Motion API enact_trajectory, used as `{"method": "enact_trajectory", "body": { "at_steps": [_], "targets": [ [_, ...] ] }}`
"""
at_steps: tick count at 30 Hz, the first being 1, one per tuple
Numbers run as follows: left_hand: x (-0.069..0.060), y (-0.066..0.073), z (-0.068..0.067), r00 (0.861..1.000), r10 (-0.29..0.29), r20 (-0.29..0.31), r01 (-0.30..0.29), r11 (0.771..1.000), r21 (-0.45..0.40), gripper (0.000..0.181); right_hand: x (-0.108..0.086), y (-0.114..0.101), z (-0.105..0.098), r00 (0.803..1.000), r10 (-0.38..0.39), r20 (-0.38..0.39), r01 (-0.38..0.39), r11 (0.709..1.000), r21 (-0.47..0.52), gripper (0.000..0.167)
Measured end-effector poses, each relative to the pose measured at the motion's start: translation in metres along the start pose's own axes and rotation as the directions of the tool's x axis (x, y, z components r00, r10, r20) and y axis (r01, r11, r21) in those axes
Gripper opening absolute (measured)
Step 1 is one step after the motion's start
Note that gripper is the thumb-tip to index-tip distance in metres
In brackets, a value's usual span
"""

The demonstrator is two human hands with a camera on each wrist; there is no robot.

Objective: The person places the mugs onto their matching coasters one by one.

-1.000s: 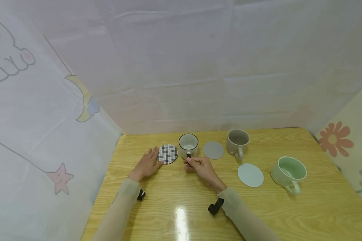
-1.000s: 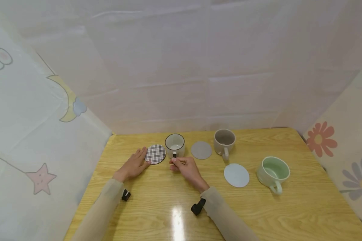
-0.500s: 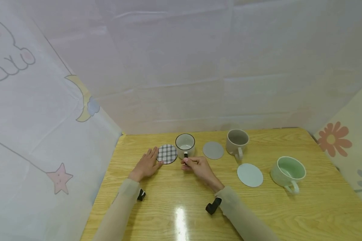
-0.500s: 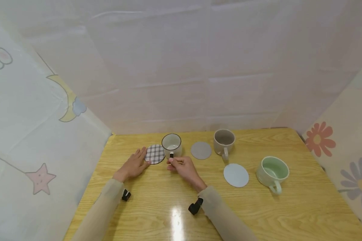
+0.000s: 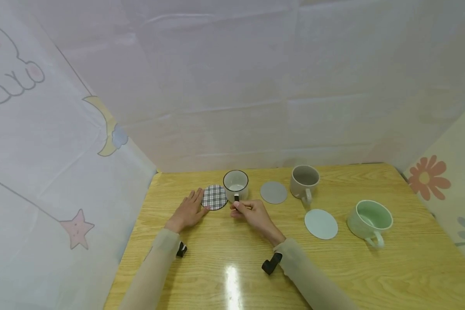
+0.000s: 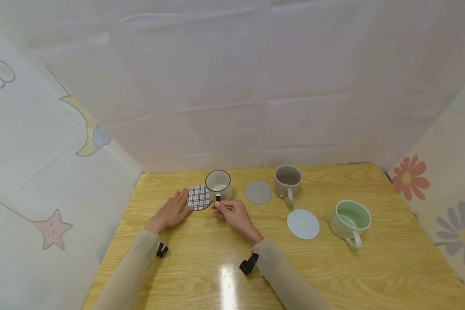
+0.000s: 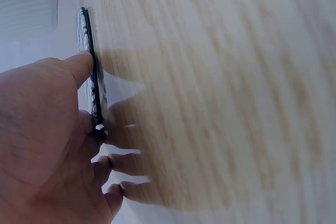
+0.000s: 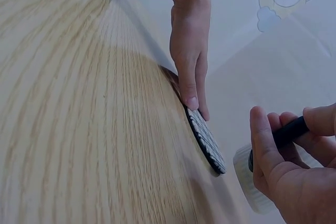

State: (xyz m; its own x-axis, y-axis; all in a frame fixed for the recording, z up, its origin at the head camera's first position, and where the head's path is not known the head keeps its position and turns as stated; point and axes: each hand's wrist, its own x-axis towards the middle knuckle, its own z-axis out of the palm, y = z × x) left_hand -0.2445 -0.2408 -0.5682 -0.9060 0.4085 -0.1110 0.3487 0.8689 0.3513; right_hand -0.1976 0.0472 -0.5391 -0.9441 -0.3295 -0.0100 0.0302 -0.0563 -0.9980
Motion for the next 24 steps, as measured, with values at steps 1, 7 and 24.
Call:
{"method": "enact_trajectory", "body": {
  "at_steps": [1, 7, 24],
  "targets": [
    [0.001, -0.001, 0.001, 1.0, 0.003, -0.003, -0.003, 1.0, 0.0, 0.079, 0.0, 0.0, 0.0, 1.0, 0.0, 0.001, 0.0, 1.0, 0.005, 0.036],
    [0.002, -0.001, 0.002, 1.0, 0.003, -0.003, -0.003, 1.0, 0.015, 0.08, 0.003, 0.0, 0.004, 1.0, 0.013, 0.001, -0.013, 0.999, 0.039, 0.036],
    [-0.003, 0.009, -0.005, 0.999, -0.049, 0.016, 0.049, 0.998, 0.033, 0.077, 0.009, -0.005, 0.017, 1.0, 0.019, 0.011, -0.02, 0.997, 0.078, 0.033]
  ]
}}
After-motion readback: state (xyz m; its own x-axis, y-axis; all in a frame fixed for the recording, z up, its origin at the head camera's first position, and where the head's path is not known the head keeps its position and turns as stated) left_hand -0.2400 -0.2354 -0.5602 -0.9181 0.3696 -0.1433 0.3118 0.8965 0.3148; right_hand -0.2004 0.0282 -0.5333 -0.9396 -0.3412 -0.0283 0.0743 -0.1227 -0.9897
